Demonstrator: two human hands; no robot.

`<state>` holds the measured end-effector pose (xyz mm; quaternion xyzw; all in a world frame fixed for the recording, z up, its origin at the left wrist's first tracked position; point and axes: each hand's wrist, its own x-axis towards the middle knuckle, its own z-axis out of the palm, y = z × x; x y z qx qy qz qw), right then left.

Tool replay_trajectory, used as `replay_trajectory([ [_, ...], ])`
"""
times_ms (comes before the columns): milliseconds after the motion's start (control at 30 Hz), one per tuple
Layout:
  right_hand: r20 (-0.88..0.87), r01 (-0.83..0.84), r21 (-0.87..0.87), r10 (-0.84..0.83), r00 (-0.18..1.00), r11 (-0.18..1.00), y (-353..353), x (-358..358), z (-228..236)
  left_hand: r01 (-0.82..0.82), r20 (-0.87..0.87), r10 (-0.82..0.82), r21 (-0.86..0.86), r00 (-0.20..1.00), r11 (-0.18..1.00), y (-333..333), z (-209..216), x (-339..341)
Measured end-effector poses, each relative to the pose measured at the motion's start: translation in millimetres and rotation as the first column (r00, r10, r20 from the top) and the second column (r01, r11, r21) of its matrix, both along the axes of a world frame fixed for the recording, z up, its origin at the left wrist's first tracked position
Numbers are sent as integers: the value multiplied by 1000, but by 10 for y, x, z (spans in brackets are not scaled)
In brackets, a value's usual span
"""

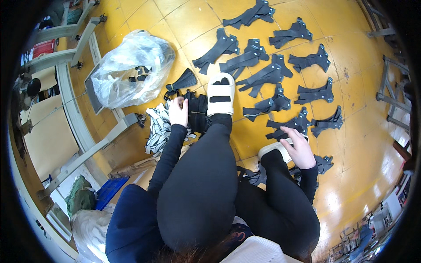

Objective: The person sits on the floor and repeatedly picks up, inspects, and stacks small black fabric parts. They handle the parts one at a time, occasionally bundling them together before placing them back on the floor.

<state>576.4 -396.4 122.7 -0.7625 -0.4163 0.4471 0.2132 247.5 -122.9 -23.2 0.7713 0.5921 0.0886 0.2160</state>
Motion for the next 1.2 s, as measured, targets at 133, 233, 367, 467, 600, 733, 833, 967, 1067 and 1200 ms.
replay_trajectory([
  [133,35,-1,3,1,999,1000,39,19,15,97,0,-97,71,995,993,541,-170,-44],
  [233,46,12,4,-12,999,1000,87,22,24,251,-339,-211,77,917,965,771,-344,-81],
  [367,61,14,0,-13,998,1000,46,42,39,236,-574,-242,-85,783,968,1106,-392,21],
  [467,61,-14,21,13,998,1000,61,32,3,11,-210,-92,-359,973,933,1472,-402,-284],
  [600,75,-9,23,7,997,1000,57,24,34,-64,261,328,-688,908,723,1541,-92,-99],
  [733,56,-19,65,16,998,998,115,3,-2,12,380,696,-882,609,471,1144,615,365],
  [833,-17,22,55,-21,1000,998,179,-11,66,227,380,726,-925,573,304,825,892,789],
  [967,-33,0,136,4,999,991,226,-10,59,425,280,826,-904,490,54,455,938,1209],
  [1067,-34,19,147,-14,999,989,213,-1,54,540,197,871,-837,450,-90,258,901,1397],
  [1200,-5,31,167,-31,1000,985,165,5,37,524,168,865,-843,474,-123,98,1099,1597],
])
